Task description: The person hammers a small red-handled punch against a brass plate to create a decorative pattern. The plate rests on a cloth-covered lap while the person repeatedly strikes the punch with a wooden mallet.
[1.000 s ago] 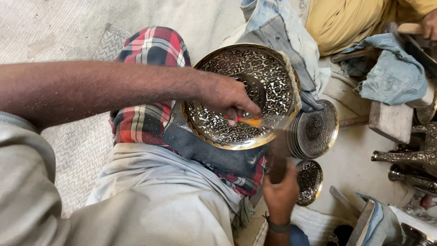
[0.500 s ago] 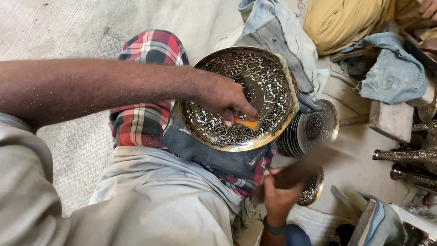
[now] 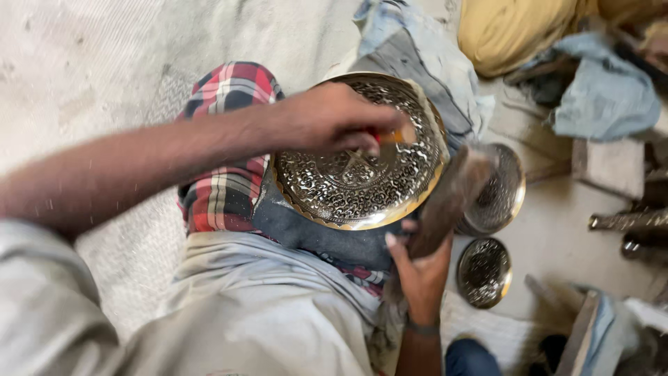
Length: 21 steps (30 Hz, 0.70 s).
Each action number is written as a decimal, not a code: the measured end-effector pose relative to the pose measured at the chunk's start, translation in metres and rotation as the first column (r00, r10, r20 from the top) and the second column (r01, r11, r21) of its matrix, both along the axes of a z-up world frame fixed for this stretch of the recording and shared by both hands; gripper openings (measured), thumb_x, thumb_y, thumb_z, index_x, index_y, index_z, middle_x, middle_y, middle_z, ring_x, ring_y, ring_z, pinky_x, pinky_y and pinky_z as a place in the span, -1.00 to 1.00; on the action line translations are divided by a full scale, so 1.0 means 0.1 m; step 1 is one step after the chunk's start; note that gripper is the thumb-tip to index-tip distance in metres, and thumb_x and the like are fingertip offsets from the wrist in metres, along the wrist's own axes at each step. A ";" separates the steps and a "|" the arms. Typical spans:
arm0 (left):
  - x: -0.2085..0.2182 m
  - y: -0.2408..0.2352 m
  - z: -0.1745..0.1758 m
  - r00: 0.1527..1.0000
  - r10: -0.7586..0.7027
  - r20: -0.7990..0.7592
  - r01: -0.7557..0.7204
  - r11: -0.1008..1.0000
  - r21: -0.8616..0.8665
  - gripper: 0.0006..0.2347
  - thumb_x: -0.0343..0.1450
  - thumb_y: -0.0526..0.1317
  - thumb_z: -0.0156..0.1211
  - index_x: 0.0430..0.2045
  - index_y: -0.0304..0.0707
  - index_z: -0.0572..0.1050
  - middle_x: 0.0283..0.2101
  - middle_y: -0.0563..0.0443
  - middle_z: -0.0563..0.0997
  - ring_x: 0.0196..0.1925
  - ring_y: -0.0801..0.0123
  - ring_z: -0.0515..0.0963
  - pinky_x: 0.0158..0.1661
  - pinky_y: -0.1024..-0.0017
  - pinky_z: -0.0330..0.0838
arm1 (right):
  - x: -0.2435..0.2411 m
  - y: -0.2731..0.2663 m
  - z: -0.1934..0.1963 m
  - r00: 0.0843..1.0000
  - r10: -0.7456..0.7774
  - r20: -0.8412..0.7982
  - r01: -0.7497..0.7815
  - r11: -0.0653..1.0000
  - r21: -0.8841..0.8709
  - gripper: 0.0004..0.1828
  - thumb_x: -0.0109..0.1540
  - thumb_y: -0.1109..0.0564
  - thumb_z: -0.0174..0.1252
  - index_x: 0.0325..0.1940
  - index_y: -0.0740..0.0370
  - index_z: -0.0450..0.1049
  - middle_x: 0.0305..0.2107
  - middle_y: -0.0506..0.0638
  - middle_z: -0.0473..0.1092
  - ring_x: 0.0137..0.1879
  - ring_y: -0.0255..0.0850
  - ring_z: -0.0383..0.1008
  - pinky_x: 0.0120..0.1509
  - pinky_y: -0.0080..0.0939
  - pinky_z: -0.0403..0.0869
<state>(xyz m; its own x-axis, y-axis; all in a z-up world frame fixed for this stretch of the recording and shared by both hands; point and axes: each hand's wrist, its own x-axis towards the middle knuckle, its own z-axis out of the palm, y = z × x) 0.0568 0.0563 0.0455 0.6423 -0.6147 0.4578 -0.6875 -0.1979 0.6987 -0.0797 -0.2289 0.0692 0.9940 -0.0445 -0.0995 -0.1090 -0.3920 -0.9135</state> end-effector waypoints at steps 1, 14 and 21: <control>-0.07 0.04 0.01 0.990 0.097 0.104 -0.092 0.994 -0.051 -0.72 0.56 -0.14 0.15 0.17 -0.11 0.43 -0.21 -0.05 0.69 -0.25 0.21 0.70 -0.23 0.25 0.59 | 0.07 0.01 -0.03 0.999 -0.044 0.012 0.042 0.994 0.101 -0.09 0.07 0.27 0.38 0.41 0.19 0.08 -0.18 -0.09 0.46 -0.16 -0.31 0.48 -0.02 -0.23 0.51; -0.66 -0.39 -0.27 0.849 0.259 -0.460 -0.393 0.891 -0.225 -0.57 0.49 -0.29 0.33 0.25 -0.24 0.34 -0.09 -0.05 0.72 -0.06 0.35 0.76 -0.01 0.36 0.68 | 0.75 -0.47 0.47 0.954 0.079 0.290 -0.044 0.991 -0.125 -0.29 0.20 0.39 0.42 0.35 0.29 0.24 -0.24 -0.09 0.41 -0.15 -0.34 0.44 0.14 -0.28 0.48; -0.29 -0.51 -0.17 0.974 0.010 -0.225 -0.046 0.987 -0.157 -0.56 0.46 -0.17 0.33 0.22 -0.16 0.34 -0.14 -0.09 0.72 -0.12 0.21 0.76 -0.17 0.30 0.65 | 0.34 -0.49 0.00 0.882 -0.172 0.439 0.008 0.936 0.351 -0.34 0.25 0.42 0.35 0.32 0.28 0.18 -0.25 -0.06 0.38 -0.14 -0.29 0.39 0.20 -0.27 0.46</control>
